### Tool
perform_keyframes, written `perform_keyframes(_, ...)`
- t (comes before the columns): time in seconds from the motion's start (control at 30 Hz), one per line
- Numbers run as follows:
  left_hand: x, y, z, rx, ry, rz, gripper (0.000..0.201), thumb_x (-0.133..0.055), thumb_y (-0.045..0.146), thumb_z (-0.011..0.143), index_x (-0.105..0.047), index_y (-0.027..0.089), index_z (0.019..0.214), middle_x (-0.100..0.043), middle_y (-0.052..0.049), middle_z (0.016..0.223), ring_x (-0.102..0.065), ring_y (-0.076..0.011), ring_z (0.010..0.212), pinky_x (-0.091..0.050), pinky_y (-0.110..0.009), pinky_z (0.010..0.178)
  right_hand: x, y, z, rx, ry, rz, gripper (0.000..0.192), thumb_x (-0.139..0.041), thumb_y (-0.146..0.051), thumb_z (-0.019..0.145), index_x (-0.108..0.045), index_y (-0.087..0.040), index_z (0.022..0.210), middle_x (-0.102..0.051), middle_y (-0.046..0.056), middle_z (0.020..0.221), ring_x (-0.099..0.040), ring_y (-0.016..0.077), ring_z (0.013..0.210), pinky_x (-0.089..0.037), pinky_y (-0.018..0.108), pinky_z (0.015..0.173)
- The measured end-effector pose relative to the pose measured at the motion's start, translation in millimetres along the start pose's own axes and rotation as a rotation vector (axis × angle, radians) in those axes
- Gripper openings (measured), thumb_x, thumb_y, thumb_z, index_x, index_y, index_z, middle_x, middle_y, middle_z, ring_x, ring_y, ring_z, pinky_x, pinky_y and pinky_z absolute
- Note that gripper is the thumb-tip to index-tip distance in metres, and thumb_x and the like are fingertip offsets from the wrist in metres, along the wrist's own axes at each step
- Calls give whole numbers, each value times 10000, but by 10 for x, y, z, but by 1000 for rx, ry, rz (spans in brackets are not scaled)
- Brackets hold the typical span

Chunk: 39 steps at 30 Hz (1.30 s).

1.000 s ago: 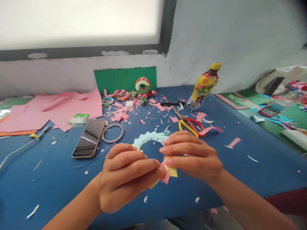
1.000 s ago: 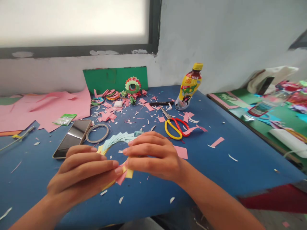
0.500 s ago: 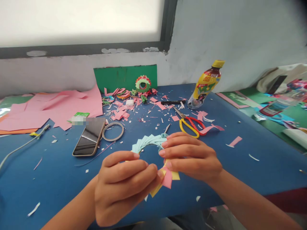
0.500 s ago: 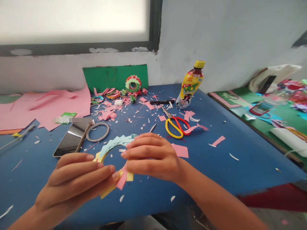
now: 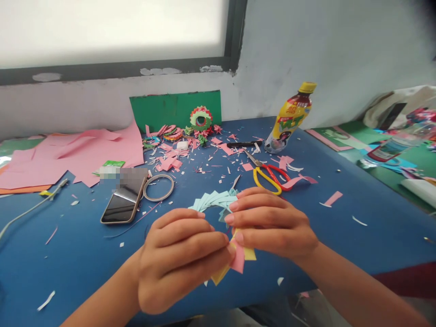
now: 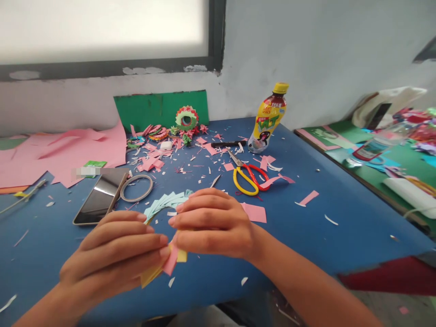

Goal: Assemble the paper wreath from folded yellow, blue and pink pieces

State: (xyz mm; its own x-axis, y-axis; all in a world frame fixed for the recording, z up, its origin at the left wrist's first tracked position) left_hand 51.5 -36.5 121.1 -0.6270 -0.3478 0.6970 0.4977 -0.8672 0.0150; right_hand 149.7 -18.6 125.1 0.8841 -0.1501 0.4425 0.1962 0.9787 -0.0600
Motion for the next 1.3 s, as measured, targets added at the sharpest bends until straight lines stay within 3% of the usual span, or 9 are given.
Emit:
perform_keyframes(0.1,14,-1,52,-78,37,-97,129,-539,136,847,-652,182,888,-707,32,811,-609,-90,786,-481,-237,838,11,-1,-3,-2,2,-2,180,-500,-162,862,-611,-176,722,-715,38,761,-648,132,818,-550,293,767)
perform_keyframes(0.3,51,15,25,-137,94,-86,132,-641,127,767,-663,176,888,-694,44,792,-585,-87,762,-451,-244,875,22,-33,6,2,-2,-12,146,-523,-157,850,-611,-178,736,-716,36,769,-646,128,830,-549,281,782)
perform_keyframes(0.73,67,-50,109,20,110,-56,99,-621,167,795,-646,249,746,-685,98,661,-581,-76,647,-465,-256,813,36,-17,-27,2,15,-49,139,-520,-158,849,-610,-186,745,-716,33,782,-642,125,838,-554,281,791)
perform_keyframes(0.97,53,-46,61,-18,125,-113,114,-578,167,829,-655,240,787,-700,74,724,-588,-82,690,-449,-290,875,53,-30,-1,2,7,-66,147,-524,-149,846,-608,-192,733,-717,35,770,-647,132,837,-551,281,798)
perform_keyframes(1.3,124,54,48,-51,196,107,173,-721,101,681,-674,258,739,-688,96,636,-572,-80,583,-475,-258,832,69,-30,0,-23,-5,-114,139,-530,-155,840,-615,-222,751,-718,9,807,-651,130,850,-551,274,796)
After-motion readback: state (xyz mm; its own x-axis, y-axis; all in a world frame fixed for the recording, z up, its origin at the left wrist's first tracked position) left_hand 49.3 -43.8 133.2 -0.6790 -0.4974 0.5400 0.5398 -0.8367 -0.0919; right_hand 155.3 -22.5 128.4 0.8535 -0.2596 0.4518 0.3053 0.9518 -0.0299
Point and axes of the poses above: each hand's wrist, its own z-axis towards the middle knuckle, its own x-axis out of the back of the hand, y = z × x, the point moved 10 cm from there along z, towards the middle knuckle
